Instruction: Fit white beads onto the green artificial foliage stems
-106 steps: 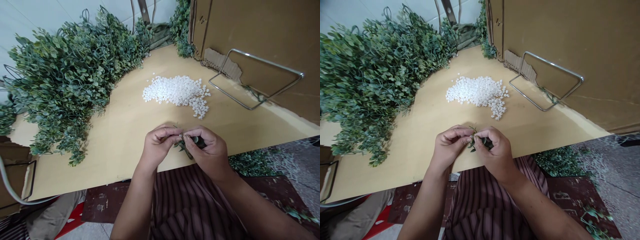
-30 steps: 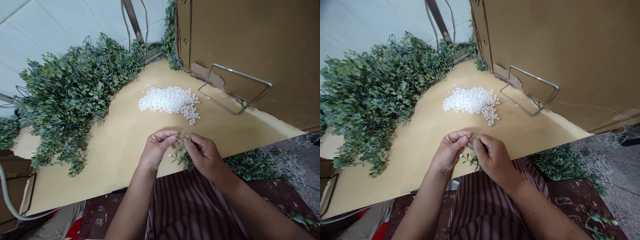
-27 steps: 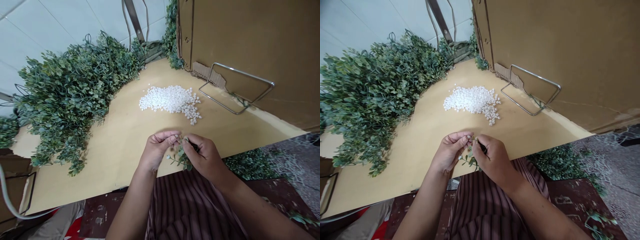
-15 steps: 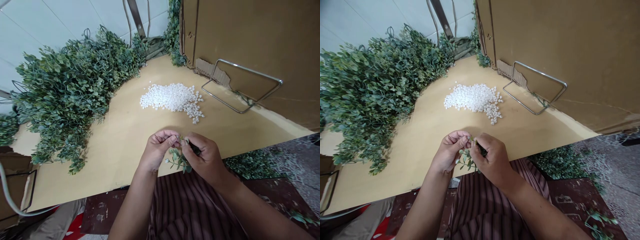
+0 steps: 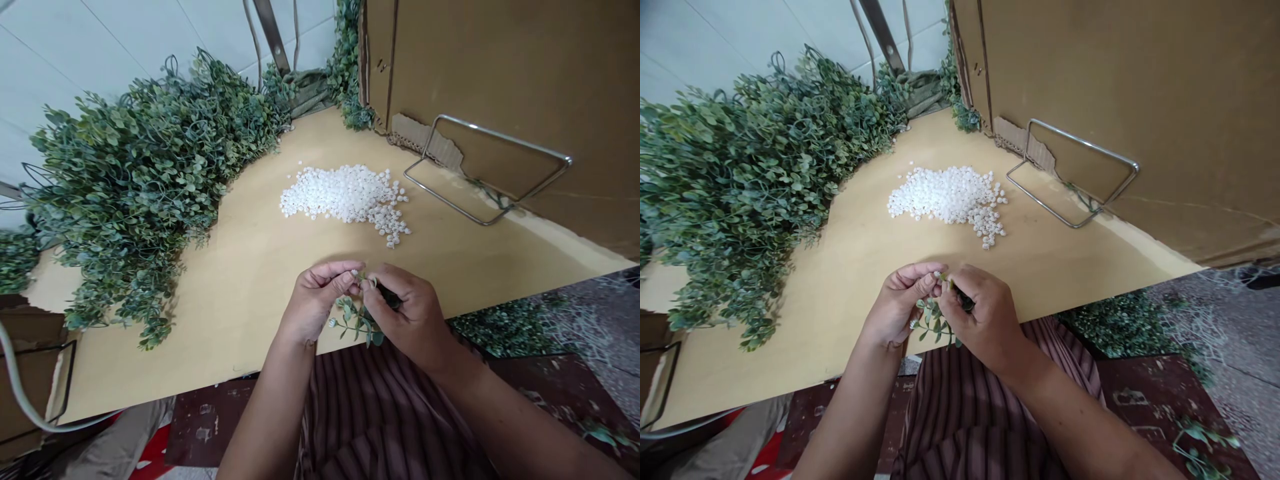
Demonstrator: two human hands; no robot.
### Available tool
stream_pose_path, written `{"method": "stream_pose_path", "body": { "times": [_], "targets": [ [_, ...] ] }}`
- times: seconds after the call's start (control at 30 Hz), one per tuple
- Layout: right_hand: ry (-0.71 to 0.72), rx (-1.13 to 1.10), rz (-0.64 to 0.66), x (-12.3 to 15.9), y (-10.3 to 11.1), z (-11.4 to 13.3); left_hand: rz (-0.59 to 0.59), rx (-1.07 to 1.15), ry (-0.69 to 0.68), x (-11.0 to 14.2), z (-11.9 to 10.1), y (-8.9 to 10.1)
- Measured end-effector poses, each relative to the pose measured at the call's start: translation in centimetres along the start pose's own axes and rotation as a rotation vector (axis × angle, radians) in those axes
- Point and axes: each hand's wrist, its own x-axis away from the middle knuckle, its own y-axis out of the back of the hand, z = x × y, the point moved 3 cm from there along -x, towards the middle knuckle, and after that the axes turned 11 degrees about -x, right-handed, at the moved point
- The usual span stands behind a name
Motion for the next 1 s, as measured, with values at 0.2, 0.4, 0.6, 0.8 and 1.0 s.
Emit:
{"method": "stream_pose_path", "body": {
  "times": [0.2, 0.4, 0.6, 0.8, 1.0],
  "targets": [
    [-0.032, 0.000, 0.006, -0.06, -0.11, -0.03, 0.003, -0.012, -0.002, 0.07, 0.02, 0.11],
    [-0.010, -0.006, -0.015, -0.12, -0.04, 0.21, -0.017, -0.005, -0.017, 0.07, -0.19, 0.04],
    [-0.009, -0.008, -0.027, -0.10, -0.02, 0.24, -0.030, -0.072, -0.036, 0.01, -0.07, 0.22],
    [-0.002, -0.009, -0.045, -0.06, 0.01, 0.09, -0.020, -0.077, -0.047, 0.00, -0.06, 0.28],
    [-0.003, -0.010, -0.049, 0.04, 0.14, 0.18, -0.008, -0.091, -0.057, 0.00, -0.32, 0.10]
  ]
}}
